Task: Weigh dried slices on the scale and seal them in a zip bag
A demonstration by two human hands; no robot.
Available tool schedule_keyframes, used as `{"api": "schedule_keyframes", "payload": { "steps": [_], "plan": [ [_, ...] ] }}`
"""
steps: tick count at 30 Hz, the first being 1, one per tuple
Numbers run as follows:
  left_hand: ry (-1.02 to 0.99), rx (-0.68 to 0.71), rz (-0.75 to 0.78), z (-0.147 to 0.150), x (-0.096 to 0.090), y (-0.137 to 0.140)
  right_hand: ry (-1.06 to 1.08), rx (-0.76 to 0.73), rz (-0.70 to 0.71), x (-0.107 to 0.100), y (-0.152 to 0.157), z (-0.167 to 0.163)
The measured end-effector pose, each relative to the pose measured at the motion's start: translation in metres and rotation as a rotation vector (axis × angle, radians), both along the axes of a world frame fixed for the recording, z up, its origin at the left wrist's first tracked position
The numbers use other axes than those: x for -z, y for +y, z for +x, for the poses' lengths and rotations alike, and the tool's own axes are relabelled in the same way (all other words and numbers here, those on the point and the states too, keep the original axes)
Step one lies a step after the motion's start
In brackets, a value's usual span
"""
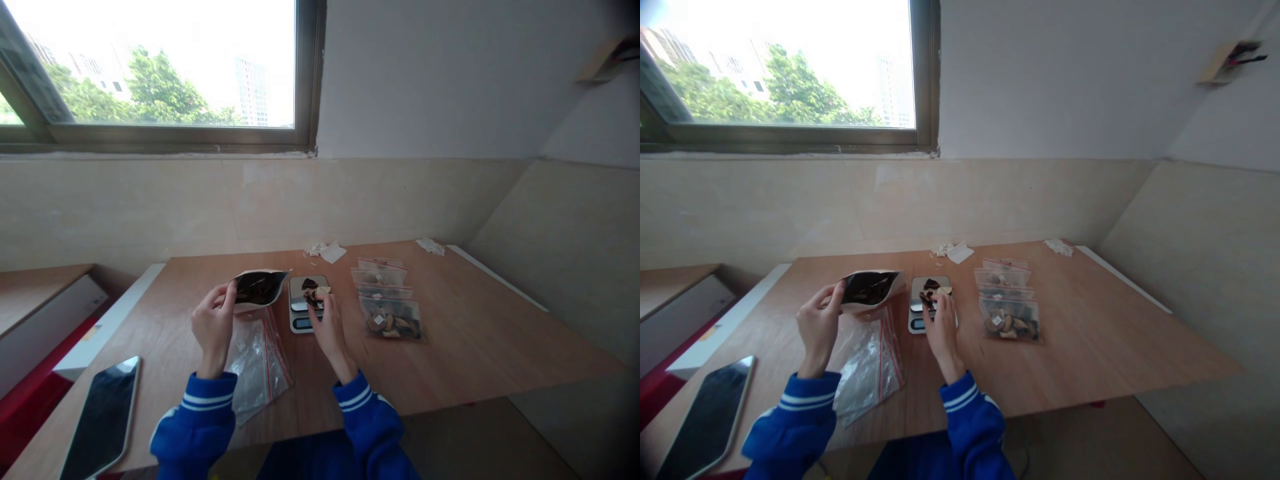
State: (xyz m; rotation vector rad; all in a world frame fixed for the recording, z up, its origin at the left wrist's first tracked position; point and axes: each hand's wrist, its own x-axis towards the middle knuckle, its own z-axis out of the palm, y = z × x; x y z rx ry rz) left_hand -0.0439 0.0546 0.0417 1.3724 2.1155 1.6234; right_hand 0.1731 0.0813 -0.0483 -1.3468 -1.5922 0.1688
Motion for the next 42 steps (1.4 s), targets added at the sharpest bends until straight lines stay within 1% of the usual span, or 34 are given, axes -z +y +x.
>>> {"api": "schedule_keyframes", "payload": {
  "steps": [3, 6, 8, 10, 15, 20, 27, 32, 38, 42],
  "plan": [
    [-0.046, 0.038, 0.045, -0.003, 0.003, 0.012, -0.28, -0.002, -0.06, -0.002, 0.022, -0.001],
    [-0.063, 0.068, 0.063, -0.004, 0.008, 0.019, -0.538, 0.033, -0.123, -0.006, 0.033, -0.003],
    [-0.082, 0.086, 0.073, -0.006, 0.009, 0.021, -0.665, 0.032, -0.134, -0.006, 0.037, -0.003],
    [-0.107, 0.115, 0.077, -0.009, 0.008, 0.022, -0.721, 0.007, -0.133, -0.004, 0.04, 0.001],
    [-0.157, 0.158, 0.092, -0.016, 0.004, 0.022, -0.658, -0.062, -0.15, 0.003, 0.041, 0.014],
    [-0.174, 0.178, 0.1, -0.013, 0.007, 0.02, -0.562, -0.104, -0.147, 0.006, 0.037, 0.017],
    [-0.165, 0.179, 0.107, -0.011, 0.007, 0.018, -0.583, -0.03, -0.172, 0.003, 0.041, 0.004],
    [-0.188, 0.202, 0.098, -0.011, 0.008, 0.017, -0.515, 0.031, -0.201, 0.006, 0.048, 0.001],
    [-0.215, 0.228, 0.1, -0.01, 0.009, 0.015, -0.426, 0.05, -0.115, 0.012, 0.054, 0.006],
    [-0.207, 0.23, 0.102, -0.011, 0.009, 0.014, -0.335, 0.082, -0.052, 0.012, 0.051, 0.013]
  ]
}}
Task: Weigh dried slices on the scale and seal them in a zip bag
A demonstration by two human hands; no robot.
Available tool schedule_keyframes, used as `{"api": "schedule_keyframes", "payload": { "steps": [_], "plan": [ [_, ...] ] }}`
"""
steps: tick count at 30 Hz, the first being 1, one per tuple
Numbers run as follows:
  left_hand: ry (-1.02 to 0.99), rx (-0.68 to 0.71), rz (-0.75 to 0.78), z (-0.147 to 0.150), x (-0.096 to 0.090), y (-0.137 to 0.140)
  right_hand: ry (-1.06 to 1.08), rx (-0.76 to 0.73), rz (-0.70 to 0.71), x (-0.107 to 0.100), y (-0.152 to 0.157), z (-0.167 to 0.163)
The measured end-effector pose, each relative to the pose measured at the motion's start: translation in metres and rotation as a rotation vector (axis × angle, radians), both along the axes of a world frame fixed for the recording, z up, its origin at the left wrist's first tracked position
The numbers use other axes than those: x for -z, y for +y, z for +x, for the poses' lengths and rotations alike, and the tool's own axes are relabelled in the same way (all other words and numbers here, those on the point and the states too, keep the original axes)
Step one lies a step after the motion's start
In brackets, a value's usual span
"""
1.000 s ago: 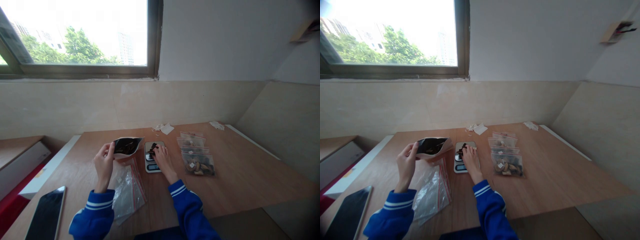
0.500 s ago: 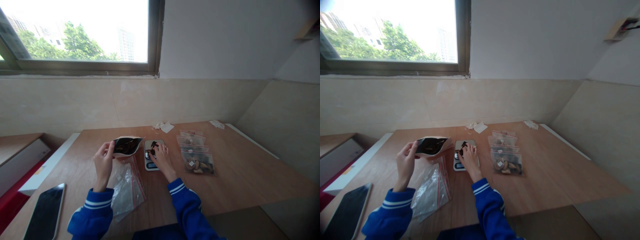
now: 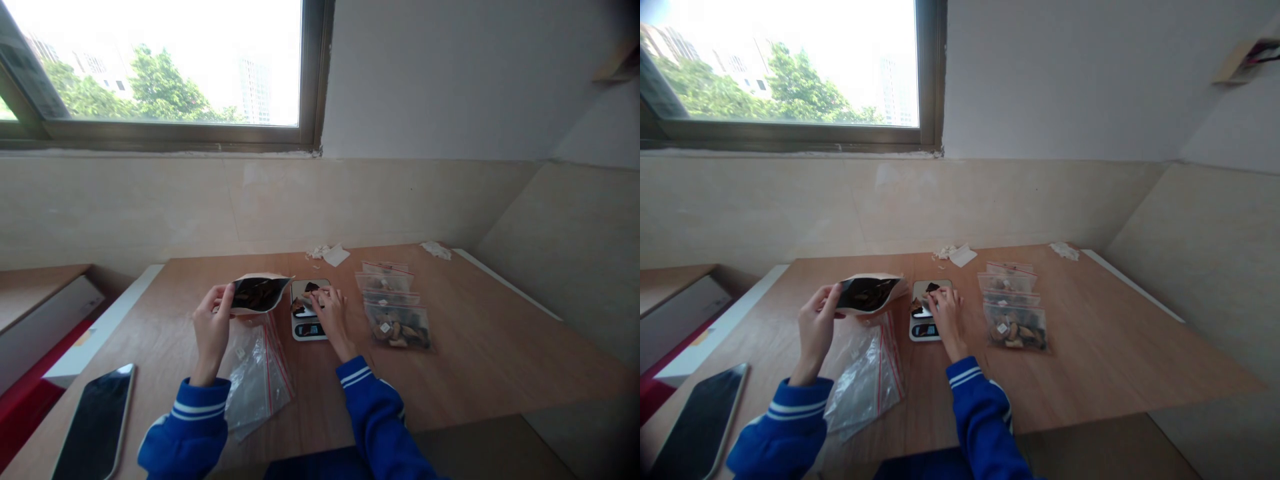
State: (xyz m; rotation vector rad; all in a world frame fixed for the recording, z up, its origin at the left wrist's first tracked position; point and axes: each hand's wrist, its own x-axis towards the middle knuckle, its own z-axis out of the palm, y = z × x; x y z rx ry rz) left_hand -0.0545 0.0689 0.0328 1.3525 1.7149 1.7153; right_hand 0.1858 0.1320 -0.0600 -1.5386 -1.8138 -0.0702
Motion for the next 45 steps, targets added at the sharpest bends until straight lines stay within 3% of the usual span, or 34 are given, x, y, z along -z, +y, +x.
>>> {"api": "schedule_keyframes", "payload": {
  "steps": [7, 13, 21, 25, 33, 39, 45],
  "plan": [
    [-0.005, -0.003, -0.009, 0.001, 0.002, -0.001, -0.068, -0.078, 0.008, 0.003, -0.015, 0.015],
    [-0.014, 0.008, 0.004, 0.003, 0.003, -0.004, -0.074, -0.092, -0.017, 0.0, -0.025, 0.009],
    [-0.014, 0.006, 0.017, 0.007, 0.005, -0.004, -0.132, -0.27, -0.084, 0.015, -0.056, 0.007],
    [-0.023, 0.004, 0.011, 0.006, 0.005, -0.006, -0.152, -0.275, -0.096, 0.017, -0.054, 0.007],
    [0.009, -0.011, 0.016, 0.007, 0.005, -0.007, -0.003, -0.205, -0.114, -0.001, -0.054, 0.023],
    [0.032, -0.027, 0.022, 0.008, 0.006, -0.007, -0.153, -0.296, -0.152, 0.014, -0.055, 0.017],
    [0.043, -0.041, 0.013, 0.007, 0.006, -0.007, -0.138, -0.31, -0.134, 0.021, -0.05, 0.014]
  ]
}}
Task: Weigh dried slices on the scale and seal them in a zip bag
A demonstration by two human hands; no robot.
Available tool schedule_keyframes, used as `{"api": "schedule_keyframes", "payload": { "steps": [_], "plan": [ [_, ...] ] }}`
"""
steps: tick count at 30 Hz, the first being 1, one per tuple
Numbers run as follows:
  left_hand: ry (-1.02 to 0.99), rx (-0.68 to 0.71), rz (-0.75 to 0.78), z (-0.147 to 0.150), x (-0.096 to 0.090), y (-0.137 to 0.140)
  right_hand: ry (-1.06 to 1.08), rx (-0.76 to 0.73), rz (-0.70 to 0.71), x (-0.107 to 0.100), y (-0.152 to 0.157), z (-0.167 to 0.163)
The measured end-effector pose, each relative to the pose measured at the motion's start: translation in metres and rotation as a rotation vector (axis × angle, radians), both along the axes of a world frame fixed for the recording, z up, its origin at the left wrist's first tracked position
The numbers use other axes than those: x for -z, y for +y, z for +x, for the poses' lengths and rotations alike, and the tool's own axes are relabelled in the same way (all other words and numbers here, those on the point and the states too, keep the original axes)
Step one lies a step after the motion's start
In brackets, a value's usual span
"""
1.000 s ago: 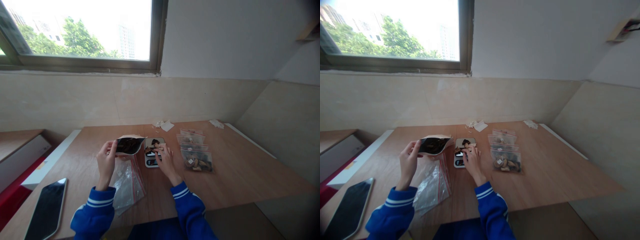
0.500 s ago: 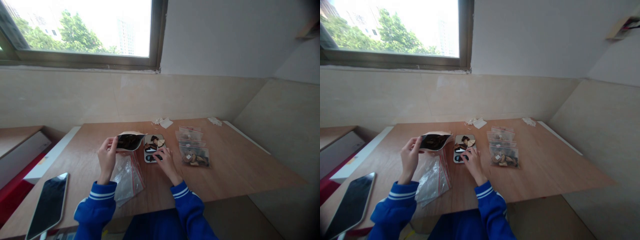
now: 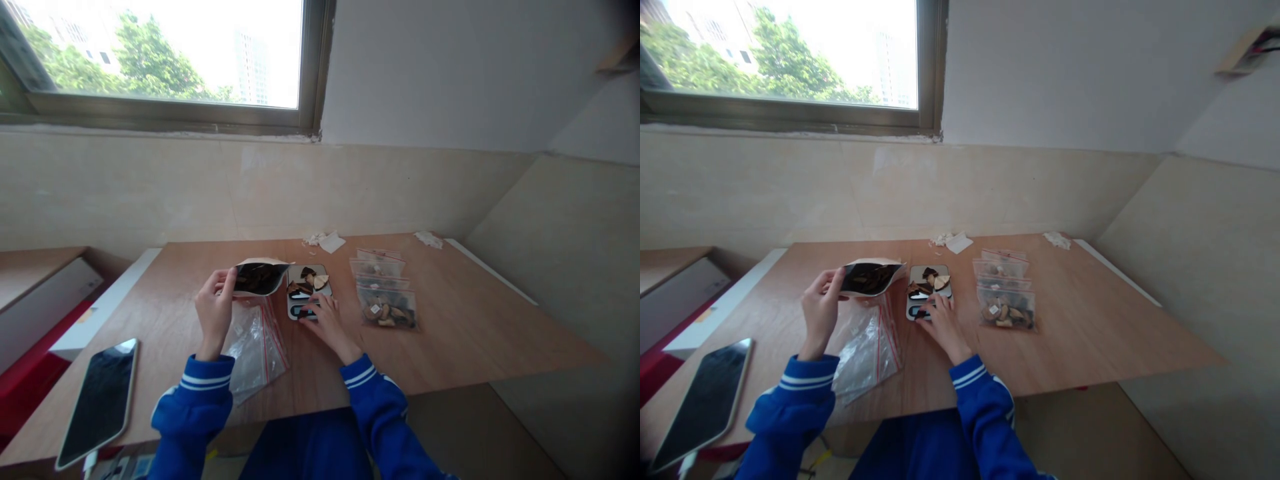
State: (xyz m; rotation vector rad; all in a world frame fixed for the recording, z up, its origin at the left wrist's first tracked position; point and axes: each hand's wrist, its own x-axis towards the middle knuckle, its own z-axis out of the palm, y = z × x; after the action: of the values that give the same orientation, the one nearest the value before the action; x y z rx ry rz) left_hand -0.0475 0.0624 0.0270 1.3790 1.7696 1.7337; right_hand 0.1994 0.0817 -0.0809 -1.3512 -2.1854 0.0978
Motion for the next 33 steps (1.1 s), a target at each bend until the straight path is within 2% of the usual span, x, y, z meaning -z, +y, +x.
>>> {"api": "schedule_keyframes", "payload": {
  "steps": [5, 12, 18, 22, 24, 27, 30, 31, 33],
  "plan": [
    [0.012, 0.003, 0.0, 0.003, 0.0, -0.001, 0.079, 0.05, 0.004, -0.009, -0.003, 0.007],
    [0.017, 0.0, -0.012, 0.005, 0.0, -0.003, 0.188, 0.366, 0.096, -0.009, 0.021, 0.039],
    [0.008, 0.021, -0.028, 0.006, -0.001, -0.005, 0.126, 0.414, 0.025, -0.004, 0.043, 0.034],
    [-0.004, 0.058, -0.038, 0.006, 0.0, -0.008, 0.222, 0.431, 0.081, -0.014, 0.032, 0.029],
    [0.024, 0.074, -0.022, 0.006, 0.0, -0.009, 0.359, 0.357, 0.147, -0.03, 0.013, 0.022],
    [0.22, 0.03, 0.025, 0.01, -0.001, -0.012, 0.552, 0.086, 0.136, -0.063, -0.024, -0.004],
    [0.476, -0.051, 0.066, 0.015, -0.002, -0.019, 0.493, -0.197, 0.112, -0.094, -0.052, -0.043],
    [0.527, -0.069, 0.07, 0.016, -0.002, -0.022, 0.45, -0.256, 0.116, -0.101, -0.057, -0.056],
    [0.567, -0.088, 0.062, 0.017, 0.002, -0.03, 0.363, -0.28, 0.106, -0.108, -0.06, -0.076]
  ]
}}
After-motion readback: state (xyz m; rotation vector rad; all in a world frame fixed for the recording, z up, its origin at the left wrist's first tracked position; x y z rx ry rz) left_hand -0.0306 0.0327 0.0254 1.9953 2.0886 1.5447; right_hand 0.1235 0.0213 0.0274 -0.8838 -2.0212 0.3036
